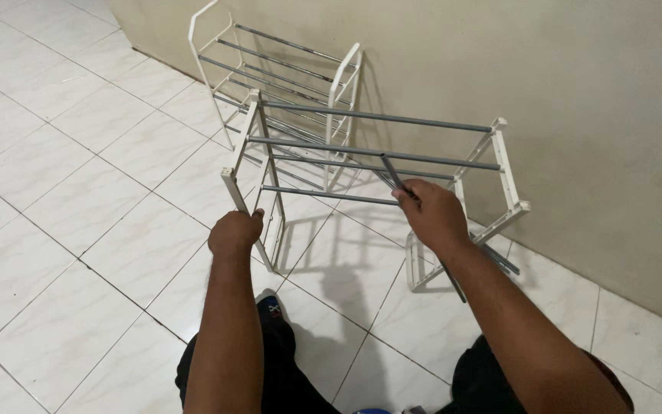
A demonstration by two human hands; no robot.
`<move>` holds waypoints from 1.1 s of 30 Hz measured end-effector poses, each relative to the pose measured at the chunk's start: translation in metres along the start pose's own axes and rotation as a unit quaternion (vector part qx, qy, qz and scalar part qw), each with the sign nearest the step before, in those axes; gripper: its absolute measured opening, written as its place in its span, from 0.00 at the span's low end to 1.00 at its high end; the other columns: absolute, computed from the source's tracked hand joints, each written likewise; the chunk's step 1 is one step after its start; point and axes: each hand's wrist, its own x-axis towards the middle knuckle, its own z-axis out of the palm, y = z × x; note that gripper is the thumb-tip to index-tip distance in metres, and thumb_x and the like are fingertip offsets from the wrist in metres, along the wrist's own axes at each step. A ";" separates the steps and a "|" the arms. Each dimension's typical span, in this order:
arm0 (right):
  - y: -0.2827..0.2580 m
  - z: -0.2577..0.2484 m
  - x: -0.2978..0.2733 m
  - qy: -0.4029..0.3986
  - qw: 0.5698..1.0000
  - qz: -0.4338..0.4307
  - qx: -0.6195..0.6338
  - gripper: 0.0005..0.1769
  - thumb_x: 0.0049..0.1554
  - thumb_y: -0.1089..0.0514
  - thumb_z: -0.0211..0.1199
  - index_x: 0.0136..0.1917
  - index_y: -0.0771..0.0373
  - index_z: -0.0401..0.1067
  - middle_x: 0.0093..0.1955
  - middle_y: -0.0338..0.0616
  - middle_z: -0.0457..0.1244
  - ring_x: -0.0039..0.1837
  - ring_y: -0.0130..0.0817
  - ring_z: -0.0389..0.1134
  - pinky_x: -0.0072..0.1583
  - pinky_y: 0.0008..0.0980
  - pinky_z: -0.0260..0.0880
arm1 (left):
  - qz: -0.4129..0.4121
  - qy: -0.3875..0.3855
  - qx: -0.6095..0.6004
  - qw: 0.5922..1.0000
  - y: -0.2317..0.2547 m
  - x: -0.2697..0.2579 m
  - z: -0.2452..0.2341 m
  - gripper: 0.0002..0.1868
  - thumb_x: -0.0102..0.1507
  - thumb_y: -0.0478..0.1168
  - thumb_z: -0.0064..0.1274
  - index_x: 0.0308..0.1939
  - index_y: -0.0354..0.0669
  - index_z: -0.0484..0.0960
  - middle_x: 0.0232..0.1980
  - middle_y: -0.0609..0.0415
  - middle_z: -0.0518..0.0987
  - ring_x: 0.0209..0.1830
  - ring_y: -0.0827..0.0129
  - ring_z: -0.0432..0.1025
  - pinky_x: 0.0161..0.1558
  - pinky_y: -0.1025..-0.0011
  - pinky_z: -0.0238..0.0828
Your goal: The person assembles a white metal rack by inserting metal rods into white plastic side frames. They connect the two side frames with multiple horizontal rods and adjust the alignment to form a stable structure.
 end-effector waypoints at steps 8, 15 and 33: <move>0.011 -0.070 -0.007 0.063 0.991 0.091 0.082 0.14 0.65 0.51 0.61 0.57 0.61 0.77 0.44 0.42 0.72 0.44 0.29 0.73 0.46 0.32 0.74 | 0.026 -0.234 -0.024 0.972 0.032 -0.015 0.032 0.41 0.64 0.70 0.50 0.48 0.28 0.84 0.51 0.34 0.87 0.53 0.46 0.83 0.51 0.52 0.82; 0.051 -0.121 -0.024 0.156 0.967 0.062 0.192 0.11 0.67 0.58 0.62 0.57 0.67 0.75 0.47 0.44 0.70 0.47 0.27 0.74 0.50 0.27 0.77 | 0.251 -0.170 0.189 0.934 0.084 -0.030 0.091 0.35 0.63 0.68 0.53 0.53 0.39 0.83 0.57 0.44 0.82 0.58 0.51 0.76 0.56 0.53 0.73; 0.250 -0.067 -0.066 0.280 0.934 0.191 0.116 0.13 0.67 0.52 0.63 0.57 0.64 0.75 0.44 0.43 0.68 0.45 0.26 0.68 0.49 0.28 0.69 | 0.390 -0.202 0.192 0.878 0.174 -0.078 0.172 0.29 0.64 0.60 0.53 0.63 0.48 0.78 0.61 0.51 0.80 0.62 0.55 0.74 0.58 0.52 0.73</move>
